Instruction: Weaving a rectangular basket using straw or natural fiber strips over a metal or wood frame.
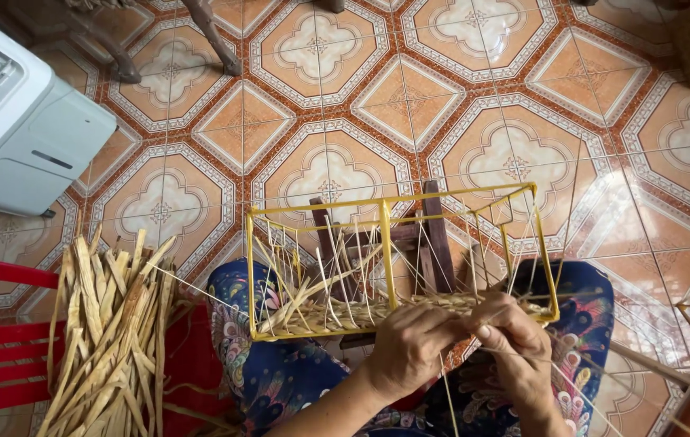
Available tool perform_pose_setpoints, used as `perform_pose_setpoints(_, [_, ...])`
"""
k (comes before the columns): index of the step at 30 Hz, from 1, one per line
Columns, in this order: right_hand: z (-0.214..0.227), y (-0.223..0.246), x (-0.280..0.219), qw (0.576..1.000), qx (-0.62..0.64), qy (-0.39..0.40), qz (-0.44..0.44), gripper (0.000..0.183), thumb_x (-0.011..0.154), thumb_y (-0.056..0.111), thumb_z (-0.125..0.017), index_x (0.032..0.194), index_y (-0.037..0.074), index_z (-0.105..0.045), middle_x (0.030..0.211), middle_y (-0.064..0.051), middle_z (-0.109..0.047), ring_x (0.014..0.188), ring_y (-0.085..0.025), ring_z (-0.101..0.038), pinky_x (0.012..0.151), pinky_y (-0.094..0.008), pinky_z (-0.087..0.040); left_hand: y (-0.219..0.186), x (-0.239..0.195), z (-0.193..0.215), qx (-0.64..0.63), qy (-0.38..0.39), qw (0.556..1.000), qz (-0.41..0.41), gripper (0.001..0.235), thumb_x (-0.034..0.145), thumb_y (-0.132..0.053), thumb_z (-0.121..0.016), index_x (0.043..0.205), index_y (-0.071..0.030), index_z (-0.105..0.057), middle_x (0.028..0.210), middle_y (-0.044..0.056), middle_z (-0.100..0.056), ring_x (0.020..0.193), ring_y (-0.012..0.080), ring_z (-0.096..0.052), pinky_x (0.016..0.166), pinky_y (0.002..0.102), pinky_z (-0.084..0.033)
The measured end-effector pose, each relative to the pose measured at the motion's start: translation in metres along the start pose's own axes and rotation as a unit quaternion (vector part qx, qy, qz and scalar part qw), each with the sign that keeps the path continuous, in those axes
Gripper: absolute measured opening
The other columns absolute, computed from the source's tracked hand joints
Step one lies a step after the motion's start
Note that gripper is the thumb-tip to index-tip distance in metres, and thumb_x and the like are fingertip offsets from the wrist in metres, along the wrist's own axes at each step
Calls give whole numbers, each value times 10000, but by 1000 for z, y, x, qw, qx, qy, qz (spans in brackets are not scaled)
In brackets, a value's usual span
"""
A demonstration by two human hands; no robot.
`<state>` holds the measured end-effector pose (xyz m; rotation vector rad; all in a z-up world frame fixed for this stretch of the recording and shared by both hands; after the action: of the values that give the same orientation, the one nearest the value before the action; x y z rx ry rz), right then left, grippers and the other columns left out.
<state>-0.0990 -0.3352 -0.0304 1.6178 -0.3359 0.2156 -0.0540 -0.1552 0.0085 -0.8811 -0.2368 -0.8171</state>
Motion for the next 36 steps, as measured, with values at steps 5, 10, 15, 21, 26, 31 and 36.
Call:
perform_pose_setpoints(5, [-5, 7, -17, 998, -1, -23, -55, 57, 938, 30, -665, 901, -12, -650, 931, -100, -672, 861, -170, -616, 775, -293, -513, 1, -10, 1, -44, 17, 999, -12, 121, 936, -46, -774, 1047, -94, -760, 943, 30, -747, 819, 154, -721, 687, 304, -589])
perform_pose_setpoints(10, [-4, 1, -24, 995, 17, -64, -74, 56, 949, 16, -643, 922, -32, -651, 939, -125, -664, 890, -192, -593, 811, -307, -488, -2, -11, -7, -49, 8, 999, 6, 105, 924, -77, -792, 1018, -113, -761, 900, 21, -747, 767, 144, -709, 660, 305, -583])
perform_pose_setpoints(15, [-10, 8, -13, 999, 1, -36, -23, 61, 948, 40, -634, 947, -19, -652, 953, -109, -663, 918, -210, -603, 833, -321, -486, -4, 0, 6, -39, -27, 999, -5, 118, 913, -141, -782, 1027, -123, -759, 913, 9, -751, 774, 164, -720, 639, 326, -560])
perform_pose_setpoints(21, [-15, 12, -3, 1000, -10, -11, -27, 80, 987, 74, -625, 936, 14, -642, 917, -73, -626, 887, -167, -598, 814, -298, -486, -1, -6, -3, -79, -24, 995, 49, 104, 932, -206, -800, 927, -113, -754, 770, 17, -713, 671, 153, -710, 574, 328, -555])
perform_pose_setpoints(26, [-23, 15, 52, 940, -250, -110, -205, 138, 937, 153, -681, 921, 20, -713, 699, -50, -652, 614, -128, -570, 540, -281, -456, -3, 9, -11, -102, -26, 984, 141, 89, 954, -84, -736, 1014, -23, -715, 848, 87, -749, 676, 174, -734, 574, 307, -601])
perform_pose_setpoints(31, [-25, -4, 77, 885, -362, -91, -278, 145, 923, 178, -700, 932, 45, -755, 691, -56, -721, 538, -110, -668, 461, -276, -518, 17, 1, -42, -35, 42, 975, 214, 88, 911, 49, -655, 997, 47, -673, 879, 164, -721, 607, 194, -701, 488, 312, -580])
perform_pose_setpoints(36, [-30, -7, 85, 870, -362, -100, -320, 171, 902, 198, -718, 944, 42, -772, 680, -108, -745, 540, -142, -685, 505, -292, -528, 35, -7, -62, 11, 70, 973, 220, 190, 801, 77, -678, 980, 80, -615, 859, 160, -649, 608, 201, -651, 490, 302, -586])
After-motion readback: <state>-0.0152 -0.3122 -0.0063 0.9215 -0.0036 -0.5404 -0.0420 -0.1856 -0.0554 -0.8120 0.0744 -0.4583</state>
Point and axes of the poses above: each hand's wrist, its own x-axis towards the middle knuckle, its own z-axis out of the back of the hand, y = z × x, the point moved 1 cm from there along x, towards the middle knuckle
